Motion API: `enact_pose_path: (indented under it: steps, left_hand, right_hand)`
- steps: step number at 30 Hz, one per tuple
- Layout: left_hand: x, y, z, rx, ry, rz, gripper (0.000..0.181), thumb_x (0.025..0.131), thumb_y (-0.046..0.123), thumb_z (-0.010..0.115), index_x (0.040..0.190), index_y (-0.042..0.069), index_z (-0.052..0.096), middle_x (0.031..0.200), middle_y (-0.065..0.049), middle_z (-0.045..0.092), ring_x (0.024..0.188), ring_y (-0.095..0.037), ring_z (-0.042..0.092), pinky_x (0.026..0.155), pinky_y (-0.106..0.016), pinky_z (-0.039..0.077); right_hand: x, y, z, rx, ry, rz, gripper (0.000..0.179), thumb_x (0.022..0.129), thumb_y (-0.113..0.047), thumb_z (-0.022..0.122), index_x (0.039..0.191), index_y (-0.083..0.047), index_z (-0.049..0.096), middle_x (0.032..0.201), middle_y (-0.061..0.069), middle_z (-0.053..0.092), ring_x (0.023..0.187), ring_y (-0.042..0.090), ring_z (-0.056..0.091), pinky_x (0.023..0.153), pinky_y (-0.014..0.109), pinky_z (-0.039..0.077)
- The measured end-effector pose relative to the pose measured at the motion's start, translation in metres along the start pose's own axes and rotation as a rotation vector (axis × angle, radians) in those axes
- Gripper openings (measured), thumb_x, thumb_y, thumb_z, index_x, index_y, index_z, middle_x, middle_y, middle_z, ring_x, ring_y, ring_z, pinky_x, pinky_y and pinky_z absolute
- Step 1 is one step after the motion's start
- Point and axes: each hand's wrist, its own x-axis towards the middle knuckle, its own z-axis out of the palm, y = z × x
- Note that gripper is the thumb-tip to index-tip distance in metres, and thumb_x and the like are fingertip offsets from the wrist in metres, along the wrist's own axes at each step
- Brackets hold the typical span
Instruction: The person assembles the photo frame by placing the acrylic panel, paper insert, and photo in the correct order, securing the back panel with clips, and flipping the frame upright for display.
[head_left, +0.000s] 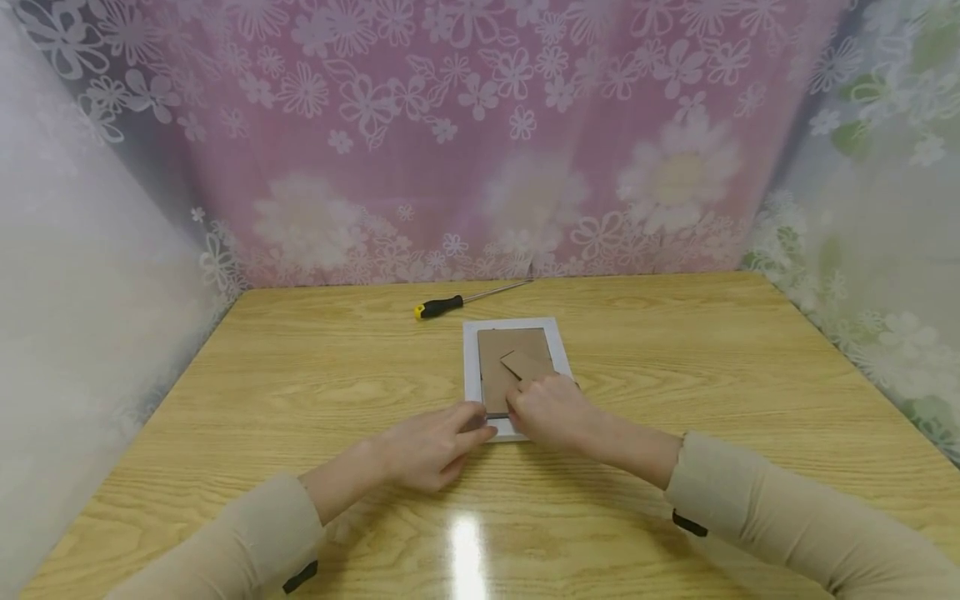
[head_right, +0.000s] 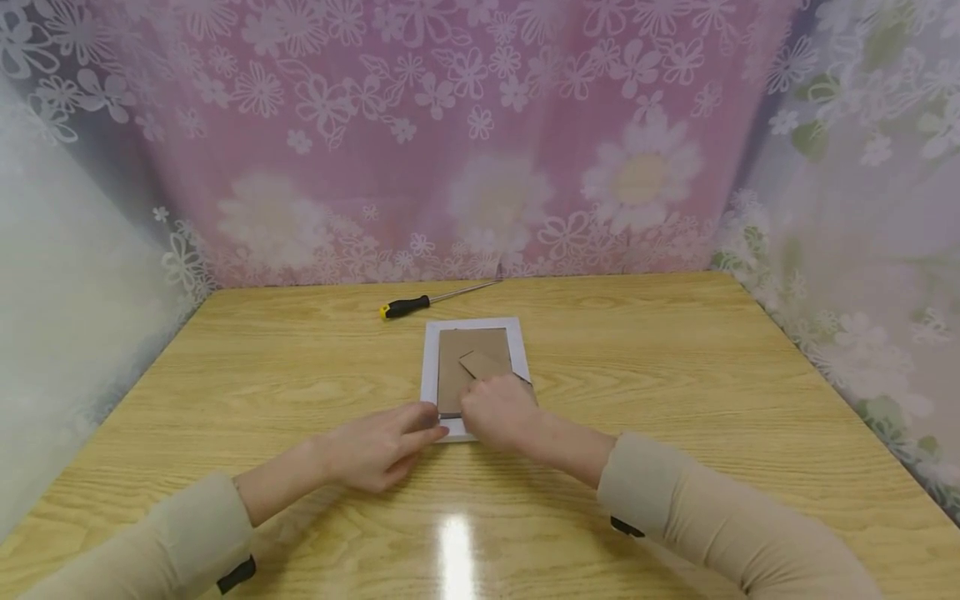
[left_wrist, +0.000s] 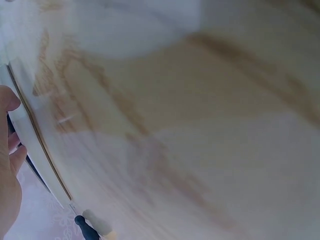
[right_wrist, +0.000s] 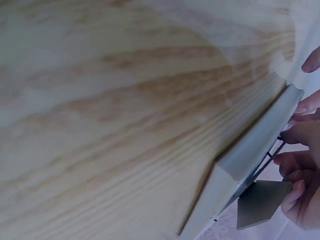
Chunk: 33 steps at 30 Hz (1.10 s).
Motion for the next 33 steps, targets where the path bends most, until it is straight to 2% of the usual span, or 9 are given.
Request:
enact_pose_path:
  steps: [8, 13, 21, 28, 33]
  left_hand:
    - [0.0, 0.0, -0.001, 0.017, -0.014, -0.025, 0.049, 0.084, 0.017, 0.056, 0.132, 0.007, 0.05, 0.135, -0.018, 0.038, 0.123, -0.026, 0.042, 0.103, -0.031, 0.036]
    - [0.001, 0.0, -0.003, 0.01, -0.028, -0.028, 0.047, 0.087, 0.017, 0.054, 0.133, 0.007, 0.049, 0.137, -0.017, 0.039, 0.123, -0.025, 0.043, 0.103, -0.031, 0.036]
    - [0.0, 0.001, -0.004, 0.005, -0.037, -0.026, 0.048, 0.088, 0.017, 0.053, 0.134, 0.005, 0.048, 0.137, -0.017, 0.039, 0.123, -0.026, 0.042, 0.104, -0.032, 0.035]
    - [0.0, 0.0, -0.003, -0.014, -0.018, -0.026, 0.047, 0.087, 0.015, 0.053, 0.133, 0.005, 0.049, 0.137, -0.016, 0.041, 0.123, -0.025, 0.043, 0.105, -0.031, 0.033]
    - [-0.001, 0.0, -0.003, -0.027, -0.042, -0.039, 0.049, 0.088, 0.016, 0.053, 0.135, 0.006, 0.046, 0.14, -0.016, 0.038, 0.127, -0.025, 0.039, 0.106, -0.032, 0.031]
  right_hand:
    - [0.005, -0.001, -0.007, 0.105, -0.102, 0.067, 0.027, 0.08, -0.016, 0.065, 0.059, -0.012, 0.049, 0.052, -0.005, 0.041, 0.045, 0.007, 0.035, 0.035, 0.022, 0.033]
    - [0.006, -0.001, -0.01, 0.098, -0.148, 0.061, 0.027, 0.083, -0.018, 0.066, 0.062, -0.011, 0.052, 0.054, -0.004, 0.044, 0.047, 0.008, 0.037, 0.037, 0.024, 0.036]
    - [0.005, 0.0, -0.011, 0.08, -0.197, 0.04, 0.028, 0.086, -0.02, 0.065, 0.063, -0.01, 0.052, 0.053, -0.004, 0.041, 0.047, 0.007, 0.032, 0.037, 0.019, 0.031]
    - [0.005, 0.001, -0.008, 0.005, -0.143, -0.017, 0.027, 0.085, -0.024, 0.066, 0.064, -0.012, 0.054, 0.054, -0.004, 0.044, 0.046, 0.006, 0.033, 0.037, 0.019, 0.031]
    - [0.009, 0.004, -0.004, -0.045, -0.006, -0.115, 0.024, 0.082, -0.03, 0.068, 0.07, -0.014, 0.057, 0.059, -0.003, 0.05, 0.05, 0.009, 0.039, 0.039, 0.019, 0.033]
